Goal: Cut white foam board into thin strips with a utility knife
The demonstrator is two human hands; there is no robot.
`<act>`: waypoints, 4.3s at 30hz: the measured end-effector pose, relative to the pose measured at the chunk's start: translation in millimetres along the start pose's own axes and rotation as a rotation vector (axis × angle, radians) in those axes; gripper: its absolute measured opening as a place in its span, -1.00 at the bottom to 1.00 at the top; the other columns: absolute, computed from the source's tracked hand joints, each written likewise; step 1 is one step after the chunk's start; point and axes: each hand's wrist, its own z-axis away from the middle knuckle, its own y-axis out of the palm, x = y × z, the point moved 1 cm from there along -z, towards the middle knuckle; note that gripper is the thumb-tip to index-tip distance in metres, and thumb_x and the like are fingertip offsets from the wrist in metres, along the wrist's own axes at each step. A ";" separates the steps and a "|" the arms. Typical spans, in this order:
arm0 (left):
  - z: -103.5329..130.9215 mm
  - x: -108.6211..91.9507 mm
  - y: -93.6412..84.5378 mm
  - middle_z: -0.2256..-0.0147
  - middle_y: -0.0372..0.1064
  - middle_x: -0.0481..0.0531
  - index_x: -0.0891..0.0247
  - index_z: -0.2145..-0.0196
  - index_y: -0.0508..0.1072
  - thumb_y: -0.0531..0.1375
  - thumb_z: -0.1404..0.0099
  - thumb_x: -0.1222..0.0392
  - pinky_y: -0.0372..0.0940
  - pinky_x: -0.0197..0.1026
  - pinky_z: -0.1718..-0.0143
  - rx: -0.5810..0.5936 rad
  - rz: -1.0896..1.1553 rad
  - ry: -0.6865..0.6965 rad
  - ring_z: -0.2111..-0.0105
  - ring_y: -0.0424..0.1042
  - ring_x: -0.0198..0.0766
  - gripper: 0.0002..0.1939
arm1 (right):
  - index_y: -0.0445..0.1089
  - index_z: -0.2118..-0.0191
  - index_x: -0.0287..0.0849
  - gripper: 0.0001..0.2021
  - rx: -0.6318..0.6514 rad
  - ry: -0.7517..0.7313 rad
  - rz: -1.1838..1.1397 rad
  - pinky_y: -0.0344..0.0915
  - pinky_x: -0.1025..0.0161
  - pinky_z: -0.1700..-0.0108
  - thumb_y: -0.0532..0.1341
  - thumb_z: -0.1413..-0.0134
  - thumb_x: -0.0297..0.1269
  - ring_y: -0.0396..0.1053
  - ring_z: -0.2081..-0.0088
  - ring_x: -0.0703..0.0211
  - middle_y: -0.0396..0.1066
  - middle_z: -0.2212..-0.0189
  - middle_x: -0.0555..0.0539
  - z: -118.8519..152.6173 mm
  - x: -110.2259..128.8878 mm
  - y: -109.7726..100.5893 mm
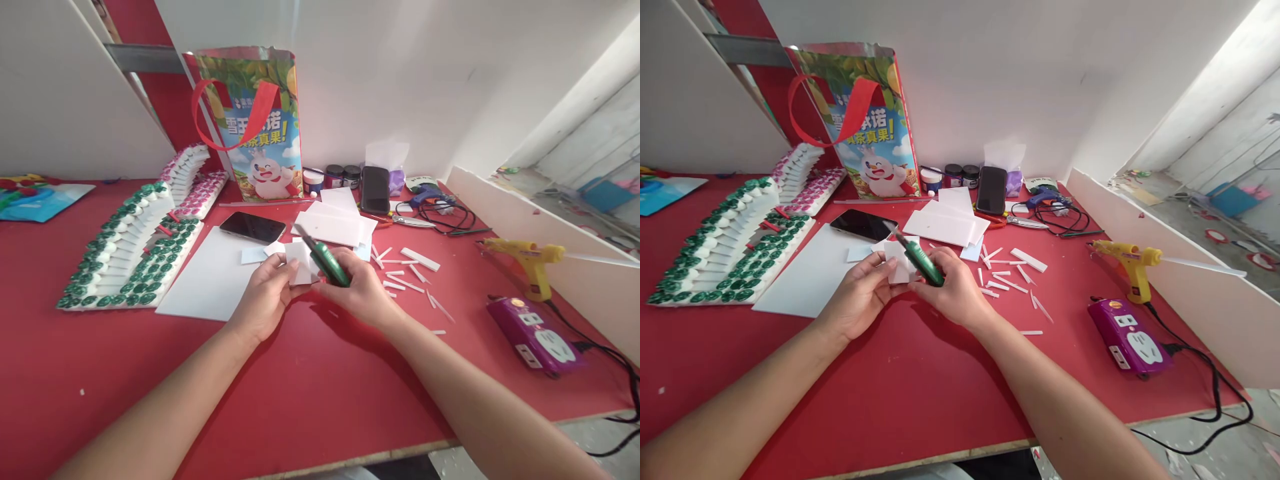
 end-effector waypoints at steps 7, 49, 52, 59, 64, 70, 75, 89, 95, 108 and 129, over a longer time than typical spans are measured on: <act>-2.1 1.8 -7.3 0.23 0.55 0.07 0.25 0.04 0.39 0.34 -0.21 0.07 0.46 -0.10 0.27 -0.047 -0.247 0.036 0.28 0.54 -0.13 -0.59 | 0.24 0.37 -0.13 -0.61 -0.079 0.311 -0.518 0.06 0.39 0.68 0.45 0.15 -0.11 0.08 0.69 0.39 0.16 0.71 0.19 -1.8 1.6 -7.8; 8.1 -10.0 -3.7 0.09 0.53 0.09 0.10 -0.16 0.44 0.32 -0.25 0.08 0.52 0.00 0.10 0.309 -0.298 -0.011 0.13 0.58 0.06 -0.49 | 0.23 0.43 -0.15 -0.64 -0.001 0.226 -0.454 -0.04 0.40 0.68 0.39 0.02 -0.06 0.07 0.74 0.41 0.24 0.76 0.14 -5.0 -2.7 -22.0; 8.6 -12.2 -4.1 0.04 0.52 0.06 0.07 -0.10 0.49 0.34 -0.22 0.11 0.55 -0.07 0.22 0.299 -0.317 0.010 0.21 0.61 0.02 -0.53 | 0.24 0.42 -0.15 -0.63 0.010 0.245 -0.442 -0.02 0.40 0.68 0.39 0.04 -0.03 0.07 0.74 0.41 0.24 0.76 0.14 -3.8 0.5 -22.0; 5.1 -12.6 -11.1 0.13 0.57 0.08 0.10 -0.01 0.56 0.41 -0.13 0.15 0.53 -0.09 0.30 0.274 -0.304 -0.004 0.27 0.61 0.02 -0.55 | 0.26 0.42 -0.16 -0.58 0.057 0.277 -0.431 0.03 0.40 0.69 0.43 0.13 0.00 0.09 0.72 0.40 0.21 0.75 0.15 -2.9 3.6 -24.2; 2.8 -10.5 -10.1 0.17 0.57 0.11 0.17 0.01 0.58 0.39 -0.16 0.06 0.48 -0.13 0.20 0.285 -0.258 0.014 0.30 0.57 -0.14 -0.57 | 0.24 0.48 -0.15 -0.58 -0.032 0.223 -0.363 0.03 0.38 0.69 0.42 0.12 0.01 0.09 0.72 0.39 0.22 0.76 0.13 -3.8 1.9 -24.4; 2.2 1.6 -2.6 0.45 0.48 0.00 0.23 0.17 0.61 0.34 -0.22 0.04 0.30 -0.33 0.41 0.116 -0.303 0.040 0.46 0.37 -0.34 -0.73 | 0.20 0.49 -0.13 -0.60 -0.117 0.158 -0.271 0.00 0.35 0.70 0.39 0.05 -0.01 0.06 0.74 0.38 0.19 0.77 0.15 -0.8 2.3 -15.2; 1.2 -0.7 -4.2 0.40 0.46 0.00 0.26 0.24 0.59 0.35 -0.21 0.08 0.28 -0.33 0.35 0.145 -0.209 0.019 0.46 0.33 -0.38 -0.78 | 0.26 0.41 -0.13 -0.62 -0.022 0.133 -0.384 0.00 0.37 0.68 0.44 0.12 -0.07 0.07 0.73 0.39 0.20 0.74 0.18 0.9 5.2 -13.2; 12.0 -2.9 3.4 0.40 0.53 0.14 0.26 0.28 0.60 0.32 -0.25 0.06 0.16 -0.35 0.55 0.372 -0.025 -0.307 0.56 0.30 -0.40 -0.79 | 0.36 0.38 -0.19 -0.72 0.259 0.097 -0.546 0.04 0.39 0.66 0.45 0.14 -0.23 0.10 0.70 0.41 0.34 0.66 0.12 4.3 4.9 -19.4; 10.7 2.4 -1.3 0.33 0.52 0.09 0.23 0.25 0.58 0.29 -0.27 0.04 0.35 -0.27 0.37 0.381 -0.074 -0.277 0.41 0.45 -0.28 -0.79 | 0.37 0.38 -0.21 -0.71 0.288 0.117 -0.564 0.01 0.40 0.68 0.46 0.17 -0.22 0.09 0.71 0.43 0.34 0.65 0.10 1.1 1.7 -21.5; 19.6 -0.1 9.4 0.16 0.47 0.02 0.23 0.13 0.52 0.39 -0.16 0.09 0.36 -0.20 0.06 0.113 -0.627 0.230 0.16 0.46 -0.22 -0.66 | 0.29 0.48 -0.18 -0.65 0.190 0.230 -0.663 -0.07 0.42 0.69 0.49 0.26 -0.24 -0.05 0.73 0.48 0.11 0.74 0.22 -3.4 -2.4 -19.2; 11.4 -8.1 2.6 0.35 0.54 0.06 0.33 0.32 0.63 0.45 -0.04 0.15 0.41 -0.41 0.32 0.154 -0.085 -0.187 0.43 0.41 -0.41 -0.75 | 0.40 0.37 -0.20 -0.73 -0.052 0.265 -0.682 -0.07 0.41 0.67 0.43 0.09 -0.17 -0.03 0.68 0.45 0.10 0.69 0.17 -8.5 -6.1 -27.7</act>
